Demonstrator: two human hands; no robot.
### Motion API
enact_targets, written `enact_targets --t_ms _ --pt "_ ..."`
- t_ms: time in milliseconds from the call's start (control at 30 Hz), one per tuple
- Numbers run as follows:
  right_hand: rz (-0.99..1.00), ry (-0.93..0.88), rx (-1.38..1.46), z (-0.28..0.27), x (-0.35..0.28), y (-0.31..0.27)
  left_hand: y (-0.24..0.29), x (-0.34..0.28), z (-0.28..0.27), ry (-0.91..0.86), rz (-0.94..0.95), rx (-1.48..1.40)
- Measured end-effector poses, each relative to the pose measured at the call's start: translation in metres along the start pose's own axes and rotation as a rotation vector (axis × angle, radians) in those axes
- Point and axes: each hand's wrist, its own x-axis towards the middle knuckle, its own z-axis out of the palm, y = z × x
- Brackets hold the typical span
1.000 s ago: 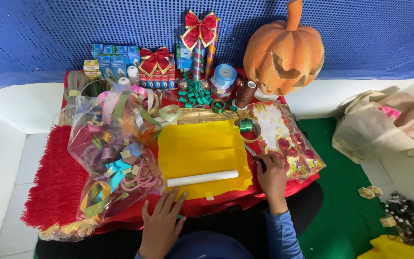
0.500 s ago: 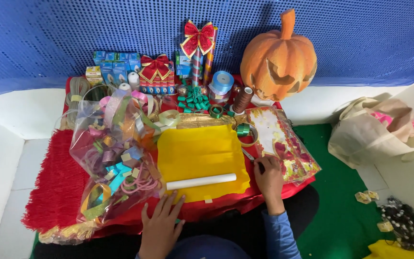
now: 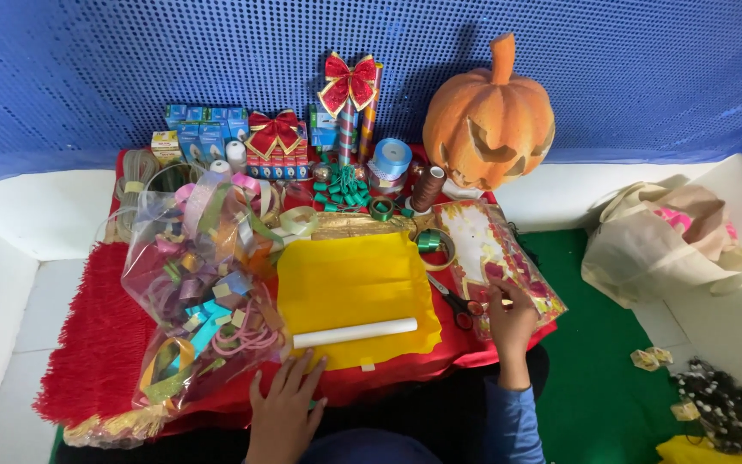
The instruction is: The person attaches a red and gold bow to a striped cylindrical object and places it upright on the table. They then pick up a white cylindrical object and begin wrapping it with yellow paper.
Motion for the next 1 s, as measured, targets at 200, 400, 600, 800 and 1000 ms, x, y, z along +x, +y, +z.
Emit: enact_targets --t_ms 200,400,600,800,1000 --pt "-0.204 -0.056 0.1 -0.013 -0.007 0.0 0.003 -0.002 -0.008 0.01 -0.004 -0.021" --pt "-0.21 -0.032 0.077 -0.027 -0.016 -0.013 0.005 -0.008 -0.01 0.038 0.014 -0.012" --pt "-0.377 -0.117 0.227 -0.026 -0.048 -0.061 0.003 -0.01 -0.003 0.109 0.04 -0.046" --pt "-0.555 -0.382 0.24 -0.005 -0.086 -0.128 -0.005 -0.005 0.039 0.432 0.043 -0.06" --pt "-0.602 -0.554 -0.037 0.036 -0.103 -0.127 -0.009 -0.014 0.03 0.411 -0.041 -0.006"
